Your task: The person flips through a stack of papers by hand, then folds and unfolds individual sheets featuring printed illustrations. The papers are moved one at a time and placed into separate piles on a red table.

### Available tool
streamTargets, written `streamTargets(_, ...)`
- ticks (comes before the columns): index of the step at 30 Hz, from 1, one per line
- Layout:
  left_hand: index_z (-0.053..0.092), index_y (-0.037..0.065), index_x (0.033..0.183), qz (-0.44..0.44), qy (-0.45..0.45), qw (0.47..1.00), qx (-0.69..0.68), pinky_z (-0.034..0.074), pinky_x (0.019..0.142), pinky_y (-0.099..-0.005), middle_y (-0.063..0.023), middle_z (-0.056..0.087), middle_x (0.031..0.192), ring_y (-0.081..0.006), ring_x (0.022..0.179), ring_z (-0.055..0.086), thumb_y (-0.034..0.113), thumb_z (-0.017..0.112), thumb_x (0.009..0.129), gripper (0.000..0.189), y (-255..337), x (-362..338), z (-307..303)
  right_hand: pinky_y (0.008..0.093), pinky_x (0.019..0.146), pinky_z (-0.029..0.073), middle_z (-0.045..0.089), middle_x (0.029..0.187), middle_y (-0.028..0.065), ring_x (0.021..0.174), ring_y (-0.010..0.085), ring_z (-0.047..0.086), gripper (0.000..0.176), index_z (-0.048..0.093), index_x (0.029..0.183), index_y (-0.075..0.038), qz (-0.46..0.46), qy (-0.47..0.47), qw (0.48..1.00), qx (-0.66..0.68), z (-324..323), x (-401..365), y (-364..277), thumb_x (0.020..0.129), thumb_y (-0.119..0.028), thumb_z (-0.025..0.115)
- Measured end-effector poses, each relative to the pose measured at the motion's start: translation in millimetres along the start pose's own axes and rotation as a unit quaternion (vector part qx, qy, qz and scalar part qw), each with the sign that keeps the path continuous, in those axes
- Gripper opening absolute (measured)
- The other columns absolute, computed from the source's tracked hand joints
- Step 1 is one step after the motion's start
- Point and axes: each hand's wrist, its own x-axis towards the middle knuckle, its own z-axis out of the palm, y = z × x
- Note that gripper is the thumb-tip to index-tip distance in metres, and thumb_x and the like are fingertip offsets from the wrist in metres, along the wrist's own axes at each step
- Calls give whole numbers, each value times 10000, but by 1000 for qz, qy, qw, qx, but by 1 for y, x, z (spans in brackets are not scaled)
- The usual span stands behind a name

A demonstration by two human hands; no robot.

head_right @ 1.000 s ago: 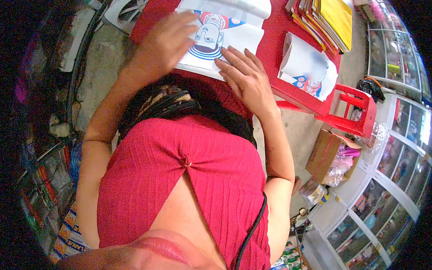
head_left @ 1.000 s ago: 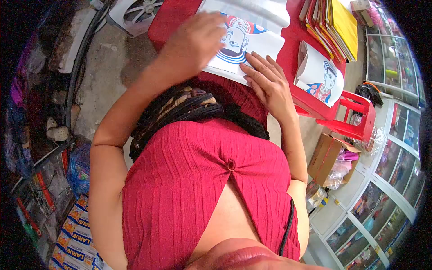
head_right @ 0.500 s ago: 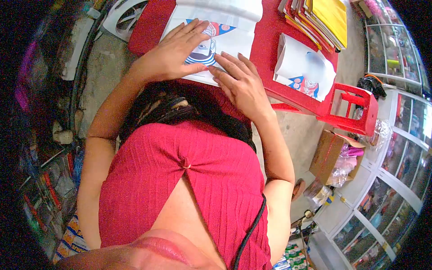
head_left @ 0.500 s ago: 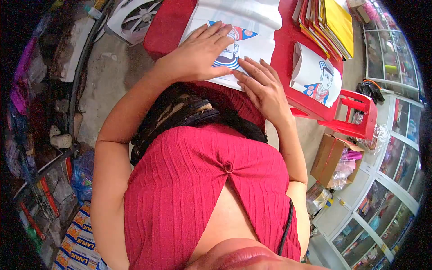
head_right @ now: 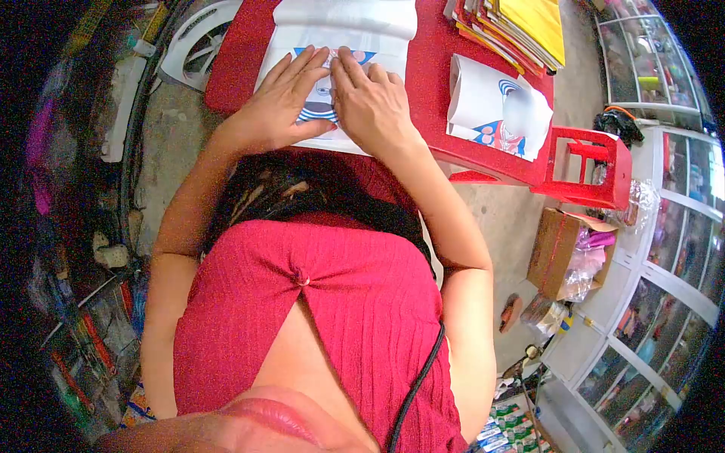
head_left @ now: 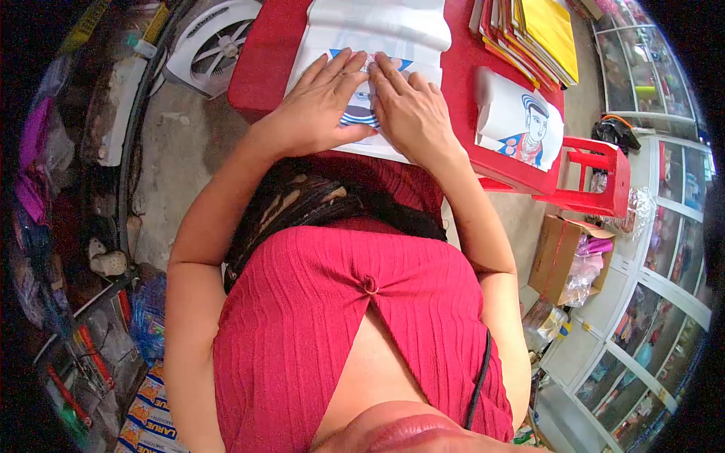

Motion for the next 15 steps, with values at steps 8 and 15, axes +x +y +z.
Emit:
streamTargets(8, 336, -57, 1463, -44, -4, 999, 13, 214, 1196, -483, -258, 322, 1551, -366, 1473, 277, 634, 739, 735, 1081, -2, 0, -15, 448, 772, 529, 544, 1422, 162, 945, 332, 659, 598, 535, 1360, -7, 78, -11, 996, -35, -10, -17, 11, 935, -424, 581)
streamTargets(15, 296, -88, 1475, -146, -4, 985, 93, 207, 1153, -584, -271, 316, 1553, -360, 1481, 267, 765, 752, 601, 1304, 9, -6, -17, 469, 779, 515, 574, 1271, 271, 961, 374, 626, 828, 502, 1345, 74, 164, -24, 984, -66, -9, -32, 20, 883, -609, 572)
